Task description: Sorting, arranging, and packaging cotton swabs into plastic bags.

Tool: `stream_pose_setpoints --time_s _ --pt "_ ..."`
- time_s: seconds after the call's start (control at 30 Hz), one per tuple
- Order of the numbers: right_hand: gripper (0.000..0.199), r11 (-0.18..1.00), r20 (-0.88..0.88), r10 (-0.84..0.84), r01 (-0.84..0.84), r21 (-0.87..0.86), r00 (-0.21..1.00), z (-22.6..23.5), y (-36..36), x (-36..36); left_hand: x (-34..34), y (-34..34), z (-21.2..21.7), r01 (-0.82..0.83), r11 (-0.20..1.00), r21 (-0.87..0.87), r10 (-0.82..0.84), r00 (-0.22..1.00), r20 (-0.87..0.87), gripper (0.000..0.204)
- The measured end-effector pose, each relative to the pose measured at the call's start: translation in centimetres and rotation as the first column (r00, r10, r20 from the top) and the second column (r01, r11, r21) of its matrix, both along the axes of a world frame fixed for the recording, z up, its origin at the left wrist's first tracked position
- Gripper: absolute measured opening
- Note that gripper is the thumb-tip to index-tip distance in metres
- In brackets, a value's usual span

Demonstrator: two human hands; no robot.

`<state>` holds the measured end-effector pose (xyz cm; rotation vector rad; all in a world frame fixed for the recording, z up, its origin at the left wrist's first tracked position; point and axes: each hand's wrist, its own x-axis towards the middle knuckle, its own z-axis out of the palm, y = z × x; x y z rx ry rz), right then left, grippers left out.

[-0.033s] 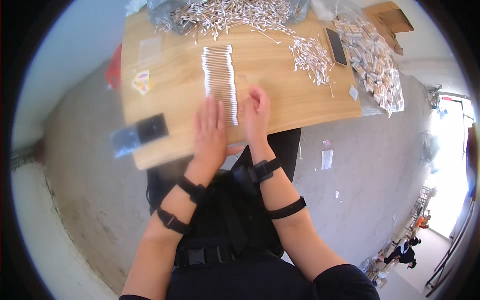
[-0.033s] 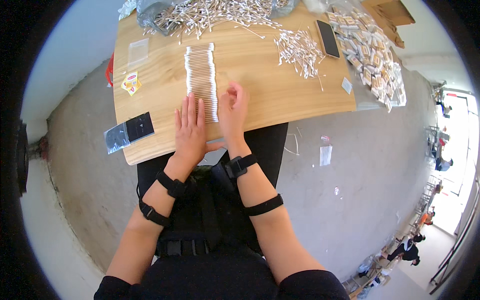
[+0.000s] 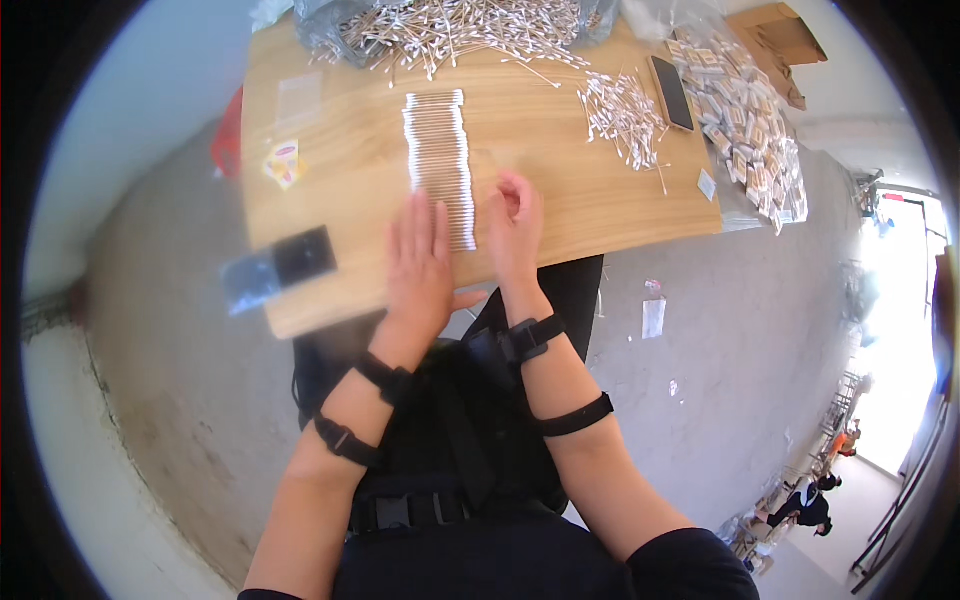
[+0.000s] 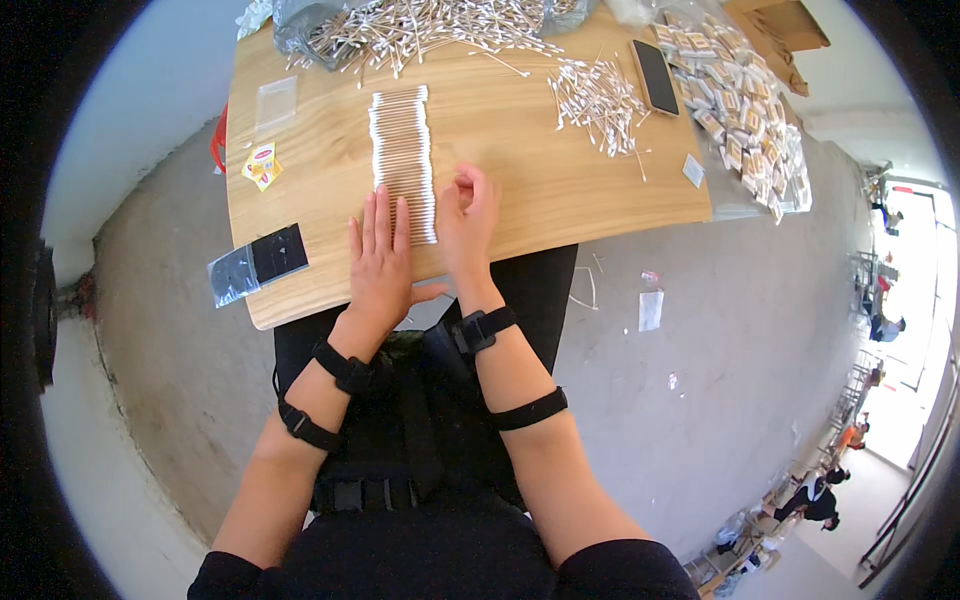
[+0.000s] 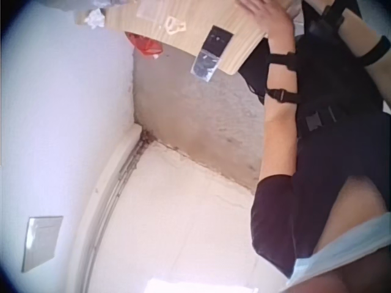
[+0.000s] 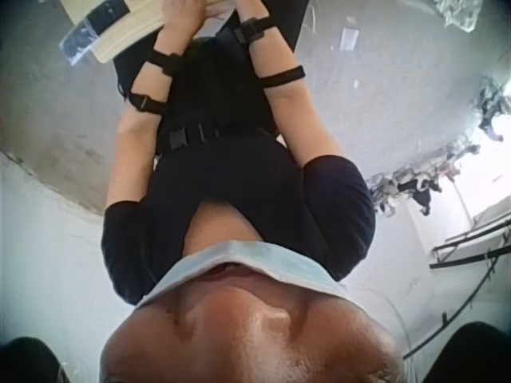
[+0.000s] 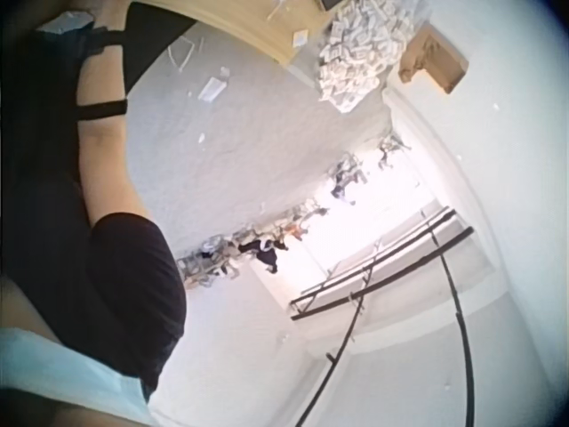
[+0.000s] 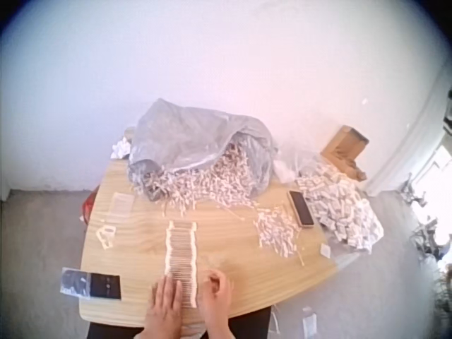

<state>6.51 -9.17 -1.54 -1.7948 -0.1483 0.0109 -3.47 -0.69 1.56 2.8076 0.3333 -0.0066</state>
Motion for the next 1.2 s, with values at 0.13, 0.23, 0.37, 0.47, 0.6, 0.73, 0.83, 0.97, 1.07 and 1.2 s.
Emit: stream_pose_setpoints --time_s 0.13,0.23,0.37,0.47,0.6,0.73,0.83,0.97,1.07,1.2 --pt "0.013 0.989 0.082 0.1 -0.091 -0.116 0.992 0.8 -0.7 0.8 -0.2 0.0 -0.7 0.0 1.0 -0.018 0.001 1.0 0.018 0.121" --pt "0.011 0.881 0.076 0.3 -0.246 -0.404 0.951 1.2 -1.0 0.2 -0.3 0.0 -1.3 -0.003 1.0 -0.015 0.004 0.999 0.042 0.12" --pt "0.009 0.863 0.154 0.333 -0.235 -0.447 0.93 1.4 -1.1 -0.1 -0.3 0.0 -1.4 0.009 1.0 -0.03 -0.006 0.996 0.089 0.12" --pt "0.007 0.887 0.161 0.319 -0.235 -0.397 0.934 1.3 -1.0 0.0 -0.3 0.1 -1.2 0.003 0.999 -0.035 0.0 0.997 0.071 0.12" --pt "0.006 0.871 0.196 0.33 -0.218 -0.439 0.924 1.0 -1.0 0.0 -0.2 0.1 -0.8 -0.006 1.0 0.011 0.006 1.0 0.009 0.12" --pt "0.006 0.882 0.23 0.341 -0.225 -0.414 0.911 0.7 -1.0 0.1 -0.2 0.2 -0.4 -0.007 1.0 0.023 0.007 1.0 0.01 0.121" --pt "0.005 0.869 0.214 0.355 -0.237 -0.434 0.91 0.9 -1.3 0.0 -0.2 0.0 -0.3 -0.002 1.0 0.028 0.001 1.0 0.004 0.12" --pt "0.018 0.988 0.098 0.134 -0.126 -0.091 0.986 0.1 -0.3 -1.4 -0.5 0.2 0.1 0.015 1.0 0.01 -0.015 1.0 -0.001 0.113" --pt "0.037 0.988 -0.026 0.013 -0.009 0.156 1.0 -0.5 0.9 -3.0 -0.6 0.0 -1.0 0.006 0.997 0.078 -0.013 0.997 0.082 0.105" --pt "0.041 0.979 0.006 0.101 -0.1 0.175 0.995 -0.2 2.4 -4.6 -1.3 0.8 -1.7 0.042 0.998 0.04 -0.043 0.999 0.028 0.097"
